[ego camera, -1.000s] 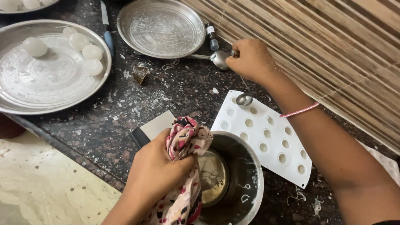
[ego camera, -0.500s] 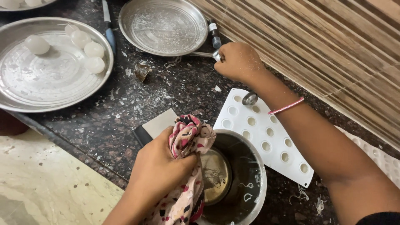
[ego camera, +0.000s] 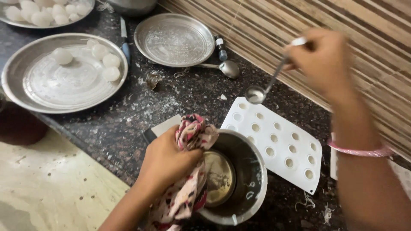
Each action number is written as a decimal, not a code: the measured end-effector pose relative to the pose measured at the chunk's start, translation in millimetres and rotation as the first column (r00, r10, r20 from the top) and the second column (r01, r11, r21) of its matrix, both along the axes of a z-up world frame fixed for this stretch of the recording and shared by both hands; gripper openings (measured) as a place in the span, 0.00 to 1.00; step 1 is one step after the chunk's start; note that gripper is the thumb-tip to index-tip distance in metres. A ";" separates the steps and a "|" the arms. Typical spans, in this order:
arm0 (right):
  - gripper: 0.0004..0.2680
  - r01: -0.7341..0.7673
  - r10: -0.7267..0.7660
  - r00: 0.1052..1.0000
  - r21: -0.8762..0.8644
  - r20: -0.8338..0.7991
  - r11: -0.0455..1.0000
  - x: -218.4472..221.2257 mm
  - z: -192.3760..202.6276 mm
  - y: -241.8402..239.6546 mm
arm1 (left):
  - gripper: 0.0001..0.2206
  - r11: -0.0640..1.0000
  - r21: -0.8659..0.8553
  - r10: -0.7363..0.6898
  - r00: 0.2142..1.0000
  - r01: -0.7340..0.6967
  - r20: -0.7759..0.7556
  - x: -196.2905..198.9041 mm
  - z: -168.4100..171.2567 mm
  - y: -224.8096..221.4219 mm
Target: The person holds a metal pot of melted wax with a cloth and uses a ladle to pour wax into the cavities of white plastic candle molds arranged on the counter, filling them one by one. Finished white wax balls are visible on a plate beside the molds.
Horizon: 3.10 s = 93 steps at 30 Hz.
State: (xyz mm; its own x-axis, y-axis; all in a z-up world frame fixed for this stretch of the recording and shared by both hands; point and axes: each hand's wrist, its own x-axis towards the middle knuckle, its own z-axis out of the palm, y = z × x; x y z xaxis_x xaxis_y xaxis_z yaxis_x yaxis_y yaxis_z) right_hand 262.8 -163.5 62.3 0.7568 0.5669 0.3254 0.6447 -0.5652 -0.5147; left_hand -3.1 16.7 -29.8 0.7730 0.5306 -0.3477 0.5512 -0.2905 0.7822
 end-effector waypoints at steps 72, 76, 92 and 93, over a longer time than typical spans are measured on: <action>0.06 0.051 -0.034 0.997 0.253 -0.071 0.966 3.1 -103.3 -20.6 | 0.24 1.000 -0.006 0.009 1.000 -0.009 0.001 -11.8 9.1 -4.7; 0.07 0.078 -0.072 0.997 0.191 -0.034 0.978 1.9 -103.4 -16.4 | 0.26 1.000 -0.016 0.000 0.999 0.000 0.036 -13.4 7.0 -2.3; 0.08 0.100 -0.100 0.995 0.019 0.001 0.995 -11.3 -94.8 4.3 | 0.26 0.993 -0.108 -0.041 0.998 0.046 0.050 -30.4 3.1 -12.0; 0.09 0.093 -0.093 0.995 -0.001 0.025 0.996 -12.3 -93.8 5.6 | 0.26 0.989 -0.136 -0.051 0.997 0.060 0.066 -31.6 2.0 -13.0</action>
